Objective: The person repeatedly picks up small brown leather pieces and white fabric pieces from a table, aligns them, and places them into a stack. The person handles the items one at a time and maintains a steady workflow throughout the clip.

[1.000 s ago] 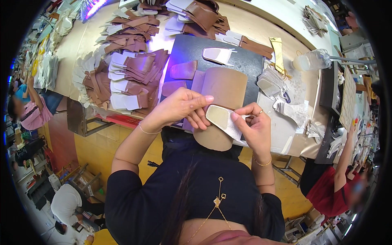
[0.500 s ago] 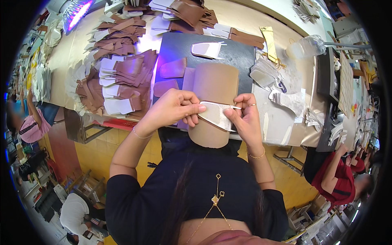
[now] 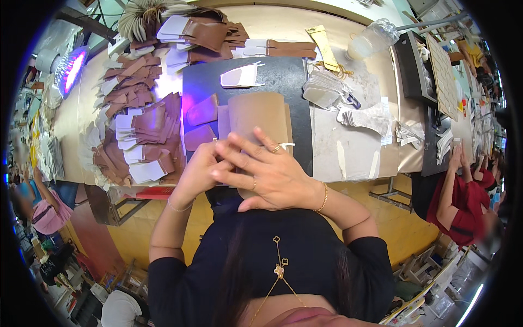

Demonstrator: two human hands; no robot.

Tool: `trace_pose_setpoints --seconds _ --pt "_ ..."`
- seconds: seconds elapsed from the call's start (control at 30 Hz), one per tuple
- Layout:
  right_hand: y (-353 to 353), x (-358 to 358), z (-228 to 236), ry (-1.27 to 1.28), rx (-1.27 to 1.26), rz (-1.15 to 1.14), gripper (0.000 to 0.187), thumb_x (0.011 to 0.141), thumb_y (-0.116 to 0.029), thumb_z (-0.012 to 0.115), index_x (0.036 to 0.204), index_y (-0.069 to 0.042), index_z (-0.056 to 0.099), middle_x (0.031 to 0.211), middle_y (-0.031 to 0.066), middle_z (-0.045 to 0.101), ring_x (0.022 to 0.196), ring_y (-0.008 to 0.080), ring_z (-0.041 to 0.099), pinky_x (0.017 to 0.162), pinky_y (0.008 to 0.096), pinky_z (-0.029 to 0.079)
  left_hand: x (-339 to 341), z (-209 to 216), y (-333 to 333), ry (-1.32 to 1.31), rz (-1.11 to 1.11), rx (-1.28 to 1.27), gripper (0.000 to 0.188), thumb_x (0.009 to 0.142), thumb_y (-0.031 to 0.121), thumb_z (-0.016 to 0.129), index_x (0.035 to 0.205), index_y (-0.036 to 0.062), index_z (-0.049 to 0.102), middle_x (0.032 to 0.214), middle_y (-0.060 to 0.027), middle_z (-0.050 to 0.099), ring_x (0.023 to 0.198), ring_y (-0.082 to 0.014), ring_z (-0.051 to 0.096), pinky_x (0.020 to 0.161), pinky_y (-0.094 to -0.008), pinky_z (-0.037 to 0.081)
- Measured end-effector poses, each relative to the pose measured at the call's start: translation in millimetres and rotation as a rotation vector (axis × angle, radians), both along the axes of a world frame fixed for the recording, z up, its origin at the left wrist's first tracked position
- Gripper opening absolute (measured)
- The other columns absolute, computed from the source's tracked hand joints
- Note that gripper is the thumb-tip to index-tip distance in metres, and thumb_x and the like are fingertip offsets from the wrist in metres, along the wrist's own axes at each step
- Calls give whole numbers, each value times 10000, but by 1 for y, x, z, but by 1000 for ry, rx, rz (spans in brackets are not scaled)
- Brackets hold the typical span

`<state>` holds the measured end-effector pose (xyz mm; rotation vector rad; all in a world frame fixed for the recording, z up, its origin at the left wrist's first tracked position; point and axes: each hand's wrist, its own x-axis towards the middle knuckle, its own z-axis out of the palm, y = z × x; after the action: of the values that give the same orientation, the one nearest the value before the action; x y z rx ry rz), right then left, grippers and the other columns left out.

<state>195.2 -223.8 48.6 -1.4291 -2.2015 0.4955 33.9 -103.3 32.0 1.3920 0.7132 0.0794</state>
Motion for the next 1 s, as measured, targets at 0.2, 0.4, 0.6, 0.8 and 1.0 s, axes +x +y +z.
trace_pose_setpoints --seconds 0.2,0.4,0.6,0.8,1.0 --pt "-14 10 -51 357 255 -198 771 865 -726 246 1494 -284 209 1556 179 91 1437 374 56 1137 512 26 3 3 2 44 -23 -71 238 880 230 676 840 1 627 684 -6 611 612 -48 563 544 -208 432" --pt "-48 14 -79 1010 -98 -368 875 886 -709 235 1493 -187 -119 1540 209 -133 1433 344 -99 1143 453 -17 1 -6 16 -25 -61 -250 212 890 217 658 834 18 611 656 -30 619 589 -81 605 525 -203 458" --pt "-37 105 -83 240 136 -882 468 866 -292 634 1295 -133 538 1341 140 453 1262 299 394 1060 429 266 27 -39 86 -189 249 -173 204 934 260 590 886 67 548 613 -15 542 459 -102 555 374 -198 386" --pt "-17 135 -98 -435 302 -883 436 753 -173 732 1176 -167 627 1133 31 556 1015 227 516 910 382 352 75 -68 137 303 131 473 321 841 327 699 832 15 624 600 -52 549 430 -148 534 413 -286 398" --pt "-11 137 -98 -414 342 -827 384 738 -147 740 1106 -131 633 1085 30 584 1003 227 528 905 377 366 13 -70 114 384 172 880 274 803 231 709 937 0 648 746 -119 588 628 -227 602 588 -341 478"
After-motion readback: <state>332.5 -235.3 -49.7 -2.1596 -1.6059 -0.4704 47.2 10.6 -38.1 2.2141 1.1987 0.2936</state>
